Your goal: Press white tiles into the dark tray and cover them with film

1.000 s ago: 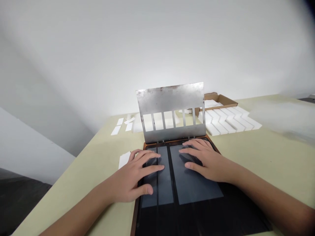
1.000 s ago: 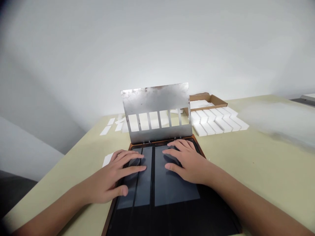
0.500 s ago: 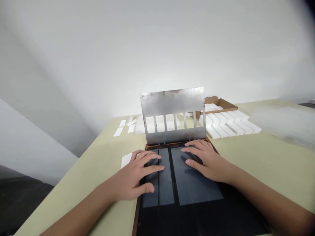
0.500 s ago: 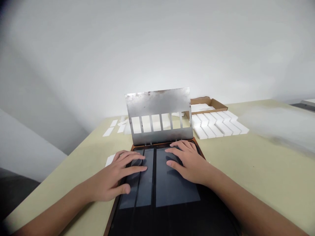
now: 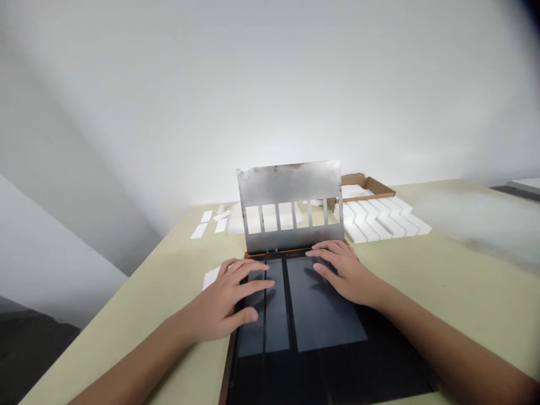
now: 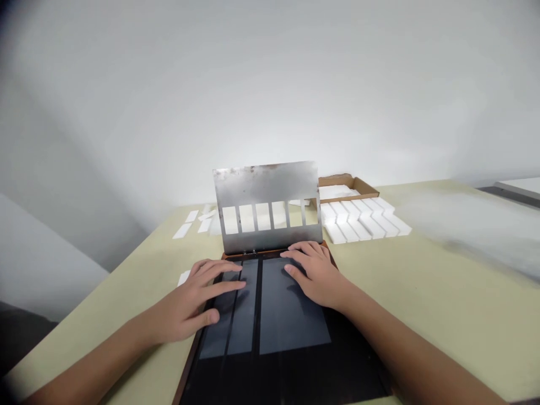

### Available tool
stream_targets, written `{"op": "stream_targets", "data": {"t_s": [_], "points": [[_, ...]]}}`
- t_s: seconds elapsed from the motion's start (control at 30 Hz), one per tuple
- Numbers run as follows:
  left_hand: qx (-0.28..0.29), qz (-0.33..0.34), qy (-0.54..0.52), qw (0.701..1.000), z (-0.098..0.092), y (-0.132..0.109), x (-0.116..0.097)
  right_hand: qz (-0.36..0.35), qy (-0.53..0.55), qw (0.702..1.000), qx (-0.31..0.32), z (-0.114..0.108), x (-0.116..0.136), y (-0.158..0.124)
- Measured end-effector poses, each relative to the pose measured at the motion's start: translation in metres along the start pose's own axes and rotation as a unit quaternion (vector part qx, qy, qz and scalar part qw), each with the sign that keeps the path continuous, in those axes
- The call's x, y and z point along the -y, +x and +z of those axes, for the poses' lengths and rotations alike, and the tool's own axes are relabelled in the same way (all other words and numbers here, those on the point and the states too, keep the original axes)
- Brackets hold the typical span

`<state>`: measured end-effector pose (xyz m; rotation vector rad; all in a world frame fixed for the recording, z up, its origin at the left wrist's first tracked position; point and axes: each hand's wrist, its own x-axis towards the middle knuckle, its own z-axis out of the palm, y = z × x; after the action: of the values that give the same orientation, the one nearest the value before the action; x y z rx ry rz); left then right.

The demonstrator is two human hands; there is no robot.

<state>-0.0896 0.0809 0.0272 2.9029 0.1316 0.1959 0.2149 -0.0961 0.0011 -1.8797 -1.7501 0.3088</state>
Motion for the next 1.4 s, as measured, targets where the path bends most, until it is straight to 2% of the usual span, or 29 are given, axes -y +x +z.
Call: {"op": "stream_targets", "data": {"t_s": [0.13,0.27,0.37,0.53,0.7,1.1,1.4], "points": [[-0.027,-0.072,0.033,0.996,0.003,0.025,-0.022,-0.003,0.002,1.0,0.007,-0.006,-0.006,0.014],[-0.03,-0.108,0.052,0.992,0.02,0.052,-0.046,-0.054,-0.002,0.995,0.082,-0.013,-0.012,0.009],[-0.021,-0.122,0.057,0.991,0.033,0.061,-0.053,-0.078,-0.006,0.987,0.137,-0.015,-0.015,-0.004],[0.002,-0.14,0.055,0.989,0.039,0.059,-0.049,-0.075,-0.006,0.971,0.227,-0.02,-0.017,-0.015],[0.01,-0.156,0.046,0.987,0.038,0.058,-0.049,-0.052,0.008,0.963,0.264,-0.026,-0.014,-0.012],[-0.021,-0.184,0.034,0.982,0.04,0.056,-0.054,-0.046,0.009,0.956,0.288,-0.032,-0.017,-0.012],[-0.01,-0.169,0.038,0.985,0.035,0.059,-0.055,-0.052,0.013,0.951,0.303,-0.033,-0.02,-0.009]]}}
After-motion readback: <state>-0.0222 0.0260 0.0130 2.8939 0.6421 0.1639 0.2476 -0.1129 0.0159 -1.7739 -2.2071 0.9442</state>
